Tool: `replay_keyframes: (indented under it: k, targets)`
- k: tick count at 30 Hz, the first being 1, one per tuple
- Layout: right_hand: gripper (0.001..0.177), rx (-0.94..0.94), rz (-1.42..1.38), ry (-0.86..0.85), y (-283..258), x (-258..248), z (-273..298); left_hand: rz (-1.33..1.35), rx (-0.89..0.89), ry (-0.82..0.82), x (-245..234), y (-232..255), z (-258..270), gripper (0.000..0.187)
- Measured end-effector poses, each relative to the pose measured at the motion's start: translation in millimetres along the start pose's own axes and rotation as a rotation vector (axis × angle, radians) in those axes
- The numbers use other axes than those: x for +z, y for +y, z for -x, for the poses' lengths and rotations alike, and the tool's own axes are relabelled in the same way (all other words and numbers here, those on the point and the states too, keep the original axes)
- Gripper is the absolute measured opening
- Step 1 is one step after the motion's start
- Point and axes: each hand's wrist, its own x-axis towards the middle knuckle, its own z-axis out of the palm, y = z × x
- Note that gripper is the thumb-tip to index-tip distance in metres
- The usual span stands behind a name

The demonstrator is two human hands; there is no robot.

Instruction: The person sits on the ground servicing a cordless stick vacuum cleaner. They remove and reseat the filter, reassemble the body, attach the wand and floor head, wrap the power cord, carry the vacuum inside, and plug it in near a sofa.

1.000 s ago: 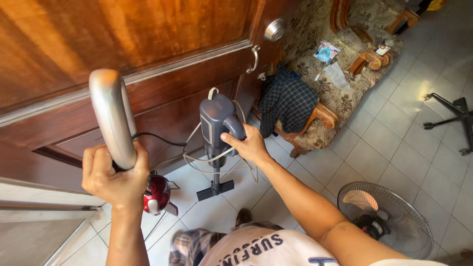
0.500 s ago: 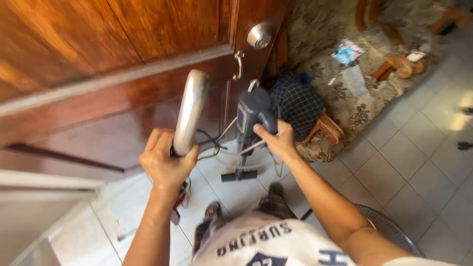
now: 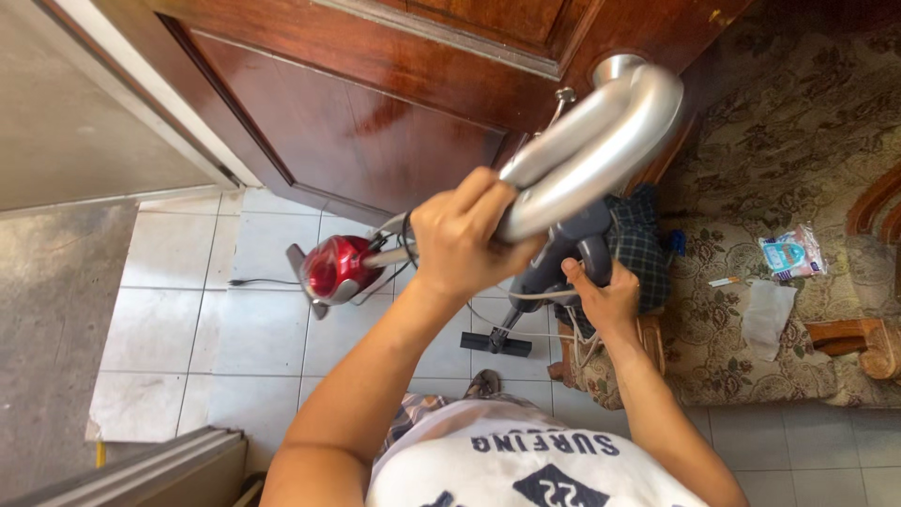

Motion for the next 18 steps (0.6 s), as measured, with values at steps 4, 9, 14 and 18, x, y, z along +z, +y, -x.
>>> replay_keyframes:
  k: [4, 9, 14, 18]
  targets:
    - [0.039, 0.022, 0.037, 0.029, 9.6, -15.3, -1.7, -0.004, -0.047, 0.072, 8.7, -7.1, -17.7, 0.032]
    - [0.035, 0.044, -0.138, 0.155, 38.4, -29.3, 14.5, -0.041, -0.183, 0.156, 30.0, -12.6, 11.8, 0.017]
    - [0.037, 0.142, -0.113, 0.207, 52.9, -47.5, 19.7, 0.036, -0.202, 0.069, 91.2, -1.1, 33.6, 0.019]
    - [0.039, 0.176, -0.141, 0.316, 61.8, -55.4, 29.2, 0.031, -0.152, 0.036, 147.1, 19.4, 45.1, 0.024]
